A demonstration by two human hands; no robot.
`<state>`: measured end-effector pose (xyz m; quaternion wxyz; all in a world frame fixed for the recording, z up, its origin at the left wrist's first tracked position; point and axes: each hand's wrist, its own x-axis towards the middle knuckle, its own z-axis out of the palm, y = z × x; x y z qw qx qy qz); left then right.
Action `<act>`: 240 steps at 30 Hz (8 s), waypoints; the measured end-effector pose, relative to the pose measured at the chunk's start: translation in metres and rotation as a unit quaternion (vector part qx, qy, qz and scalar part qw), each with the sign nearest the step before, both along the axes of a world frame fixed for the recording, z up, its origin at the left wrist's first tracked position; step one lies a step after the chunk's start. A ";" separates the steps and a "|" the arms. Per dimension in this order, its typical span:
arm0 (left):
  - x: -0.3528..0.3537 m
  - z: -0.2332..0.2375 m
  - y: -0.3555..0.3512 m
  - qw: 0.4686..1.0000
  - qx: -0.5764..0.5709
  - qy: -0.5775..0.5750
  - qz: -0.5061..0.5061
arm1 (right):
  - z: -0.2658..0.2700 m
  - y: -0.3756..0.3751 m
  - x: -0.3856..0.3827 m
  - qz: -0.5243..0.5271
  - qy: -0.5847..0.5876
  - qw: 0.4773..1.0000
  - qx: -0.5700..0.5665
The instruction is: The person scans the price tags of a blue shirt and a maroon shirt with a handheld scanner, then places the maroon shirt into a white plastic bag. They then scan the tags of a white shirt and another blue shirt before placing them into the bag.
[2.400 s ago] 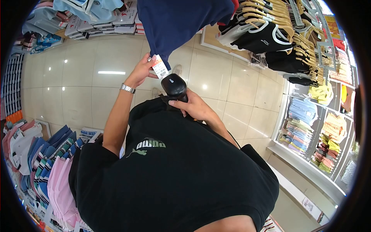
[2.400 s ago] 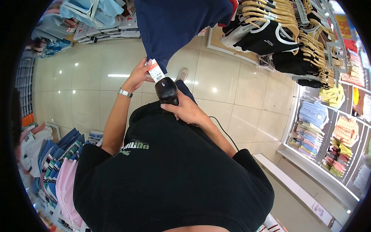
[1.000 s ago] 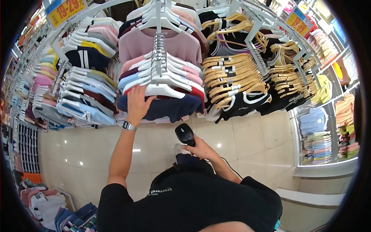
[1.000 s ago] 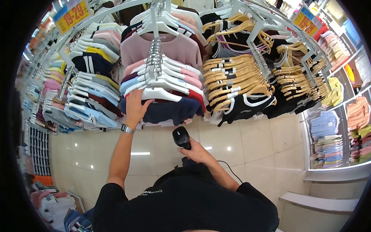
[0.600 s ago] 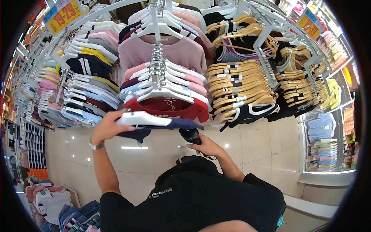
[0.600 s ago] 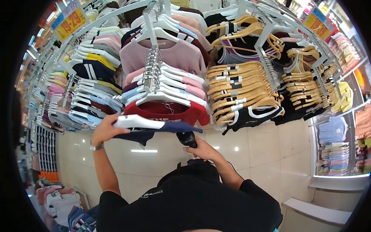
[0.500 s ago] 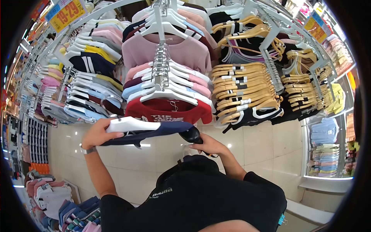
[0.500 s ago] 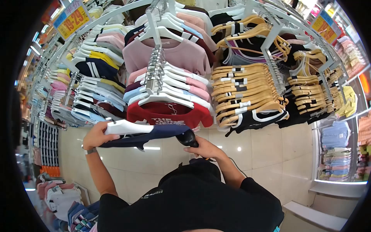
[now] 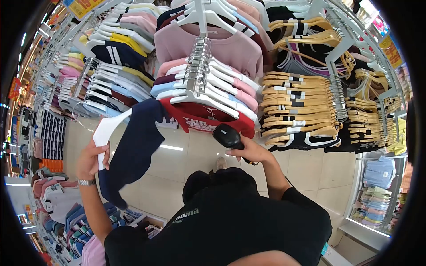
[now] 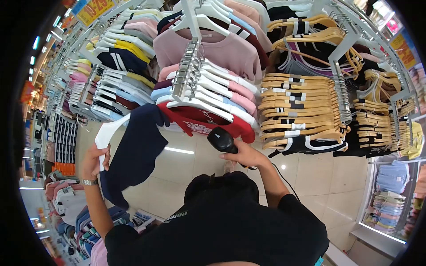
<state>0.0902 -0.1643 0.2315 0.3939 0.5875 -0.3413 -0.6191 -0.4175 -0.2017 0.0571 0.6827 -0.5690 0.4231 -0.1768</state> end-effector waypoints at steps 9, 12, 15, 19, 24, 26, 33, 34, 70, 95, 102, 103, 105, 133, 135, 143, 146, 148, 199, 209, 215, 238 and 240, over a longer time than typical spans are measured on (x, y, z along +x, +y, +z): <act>-0.022 0.007 0.032 0.945 -0.153 0.240 0.162 | -0.010 0.007 -0.001 -0.002 0.003 1.000 0.026; -0.011 0.021 0.027 0.897 -0.204 0.388 0.063 | -0.006 0.007 -0.003 -0.006 0.018 1.000 0.018; -0.004 0.025 0.009 0.872 -0.268 0.404 0.070 | -0.006 0.002 -0.002 0.004 0.047 0.999 0.009; 0.003 0.024 -0.042 0.880 -0.294 0.358 0.107 | -0.009 0.001 0.000 -0.001 0.053 0.998 -0.021; 0.004 0.001 -0.089 0.881 -0.318 0.346 0.062 | -0.011 0.008 -0.003 -0.023 0.053 0.998 -0.020; -0.009 -0.005 -0.095 0.878 -0.350 0.316 0.086 | -0.022 0.013 -0.009 -0.038 0.041 0.998 -0.011; -0.057 -0.010 -0.091 0.879 -0.396 0.045 0.261 | -0.020 0.023 -0.020 -0.076 0.063 0.995 0.020; -0.053 -0.013 -0.096 0.872 -0.415 0.014 0.259 | -0.022 0.023 -0.020 -0.083 0.065 0.994 0.029; -0.061 -0.075 -0.405 0.904 -0.423 -0.049 0.036 | 0.067 -0.052 -0.026 -0.217 -0.386 0.897 -0.004; -0.120 -0.068 -0.438 0.877 -0.297 -0.137 -0.353 | 0.120 -0.158 0.014 -0.399 -0.229 0.879 -0.128; -0.164 -0.076 -0.459 0.806 -0.344 -0.236 -0.420 | 0.111 -0.140 0.022 -0.408 -0.199 0.882 -0.125; -0.171 -0.073 -0.461 0.805 -0.344 -0.252 -0.414 | 0.110 -0.135 0.023 -0.422 -0.196 0.876 -0.123; -0.186 -0.066 -0.464 0.801 -0.341 -0.283 -0.403 | 0.108 -0.127 0.024 -0.439 -0.201 0.869 -0.105; -0.202 -0.039 -0.438 0.859 -0.277 -0.120 -0.413 | 0.092 -0.117 0.036 -0.485 -0.188 0.852 -0.053; -0.194 -0.038 -0.438 0.845 -0.278 -0.094 -0.447 | 0.095 -0.118 0.038 -0.484 -0.187 0.853 -0.050; -0.140 0.025 -0.351 0.709 -0.518 -0.357 -0.319 | 0.088 -0.107 0.028 -0.489 -0.189 0.850 -0.047; -0.161 0.043 -0.367 0.693 -0.602 -0.340 -0.206 | 0.087 -0.111 0.027 -0.482 -0.199 0.852 -0.046; -0.176 0.029 -0.391 0.678 -0.617 -0.304 -0.260 | 0.087 -0.114 0.029 -0.476 -0.200 0.855 -0.046; -0.192 -0.002 -0.473 0.459 -0.683 -0.514 -0.243 | 0.084 -0.103 0.051 -0.446 -0.185 0.875 -0.029; -0.199 0.015 -0.457 0.481 -0.699 -0.458 -0.265 | 0.084 -0.095 0.054 -0.444 -0.197 0.873 -0.034; -0.184 0.012 -0.473 0.560 -0.641 -0.384 -0.357 | 0.076 -0.084 0.056 -0.454 -0.196 0.868 -0.042; 0.009 -0.013 -0.376 0.771 -0.313 -0.492 -0.257 | 0.064 -0.071 0.040 -0.381 -0.190 0.905 0.003; 0.015 -0.014 -0.346 0.797 -0.288 -0.486 -0.213 | 0.063 -0.070 0.037 -0.367 -0.188 0.911 0.012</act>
